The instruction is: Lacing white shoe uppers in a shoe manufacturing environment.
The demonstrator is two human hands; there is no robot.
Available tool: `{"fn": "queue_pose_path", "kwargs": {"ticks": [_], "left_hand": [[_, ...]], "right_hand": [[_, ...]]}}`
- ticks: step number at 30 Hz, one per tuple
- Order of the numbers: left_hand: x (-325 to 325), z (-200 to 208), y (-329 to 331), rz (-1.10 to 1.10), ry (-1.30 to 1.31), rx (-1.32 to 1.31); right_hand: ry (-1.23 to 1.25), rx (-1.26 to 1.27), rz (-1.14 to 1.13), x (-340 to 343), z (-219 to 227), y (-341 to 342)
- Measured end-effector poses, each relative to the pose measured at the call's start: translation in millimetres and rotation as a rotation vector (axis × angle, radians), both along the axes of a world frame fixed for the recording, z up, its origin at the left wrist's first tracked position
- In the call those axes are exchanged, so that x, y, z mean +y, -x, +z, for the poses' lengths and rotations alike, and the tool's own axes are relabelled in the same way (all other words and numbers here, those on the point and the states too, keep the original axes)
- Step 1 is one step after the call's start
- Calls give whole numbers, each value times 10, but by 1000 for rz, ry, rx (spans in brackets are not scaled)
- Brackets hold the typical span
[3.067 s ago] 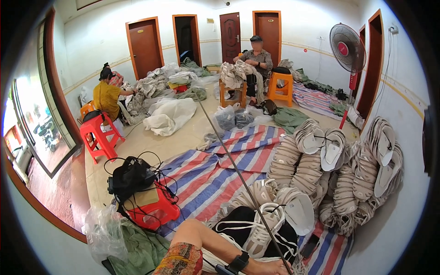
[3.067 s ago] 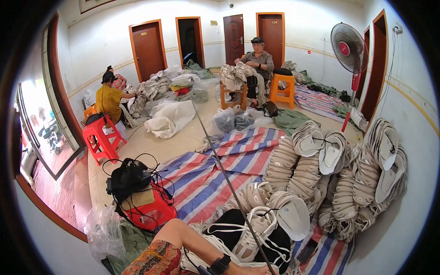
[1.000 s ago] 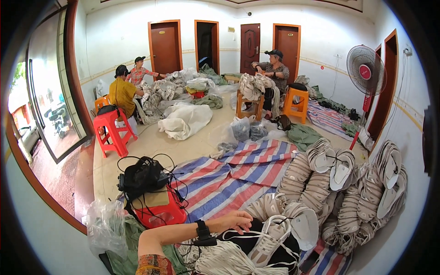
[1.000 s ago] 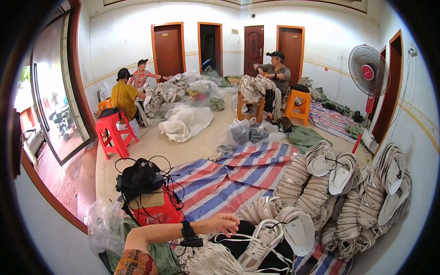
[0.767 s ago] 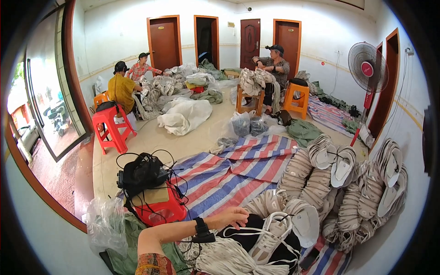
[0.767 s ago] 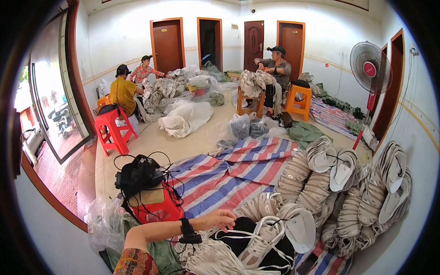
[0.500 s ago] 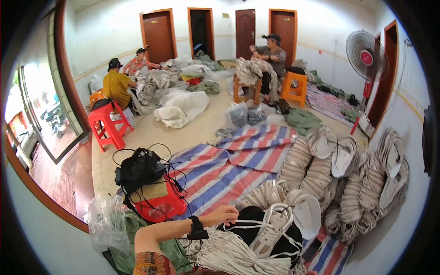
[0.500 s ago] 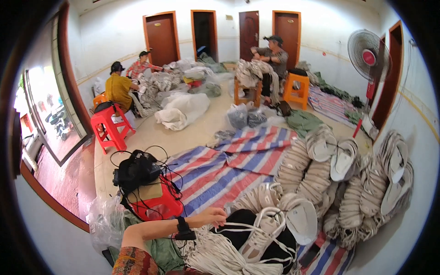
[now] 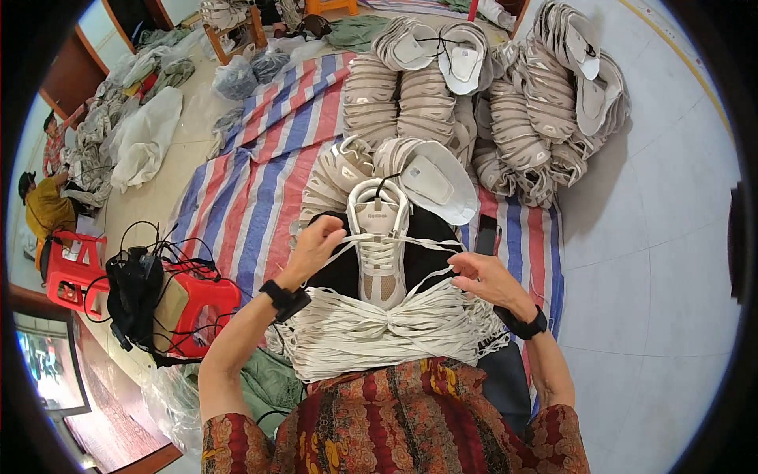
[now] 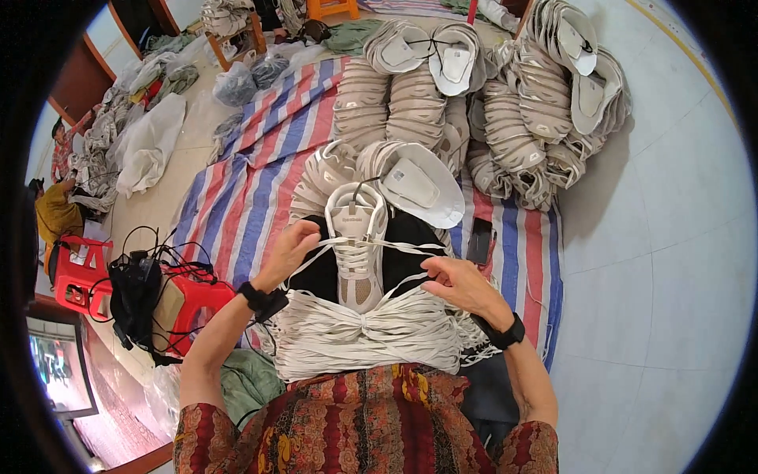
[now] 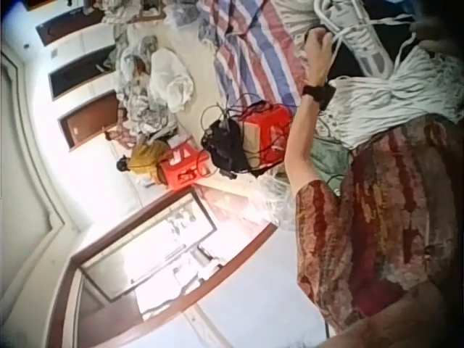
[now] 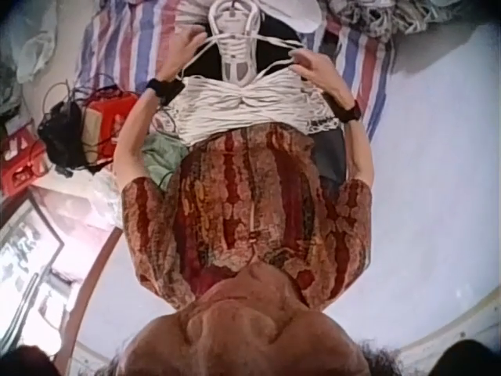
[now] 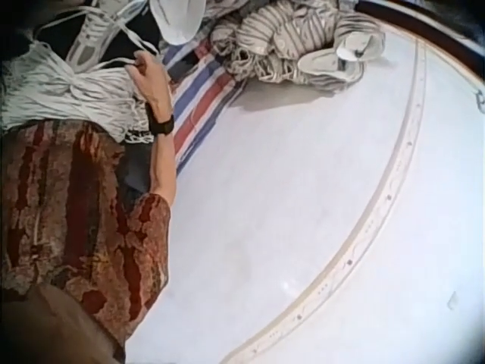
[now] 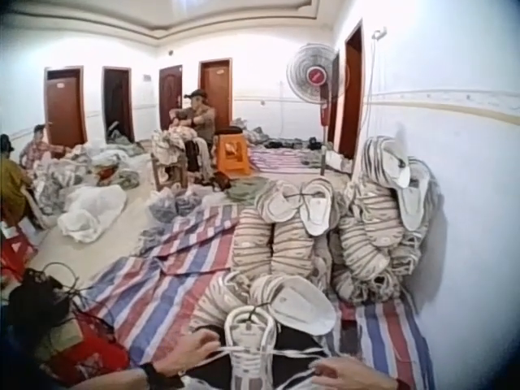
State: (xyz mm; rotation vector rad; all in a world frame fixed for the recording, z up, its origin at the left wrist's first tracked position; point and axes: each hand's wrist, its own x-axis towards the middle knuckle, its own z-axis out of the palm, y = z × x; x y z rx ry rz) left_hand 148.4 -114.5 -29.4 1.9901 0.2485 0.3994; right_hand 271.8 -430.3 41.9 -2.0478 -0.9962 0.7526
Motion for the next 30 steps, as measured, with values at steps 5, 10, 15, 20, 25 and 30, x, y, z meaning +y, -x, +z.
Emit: {"fn": "queue_pose_path", "kwargs": {"ticks": [5, 10, 15, 20, 25, 30], "left_hand": [[-144, 54, -116, -33, 63, 250], [-17, 257, -95, -99, 198, 395], [104, 74, 33, -186, 318, 307], [181, -62, 61, -42, 560, 364], [137, 166, 198, 301, -532, -144], [-184, -164, -60, -157, -451, -39]], "right_hand": [[-29, -77, 74, 175, -18, 2], [-129, -50, 45, 484, 34, 1], [-150, -36, 87, 675, -120, 13], [-141, -14, 84, 806, -107, -22], [-181, -131, 134, 964, -71, 32], [-101, -135, 62, 922, -54, 116]]}}
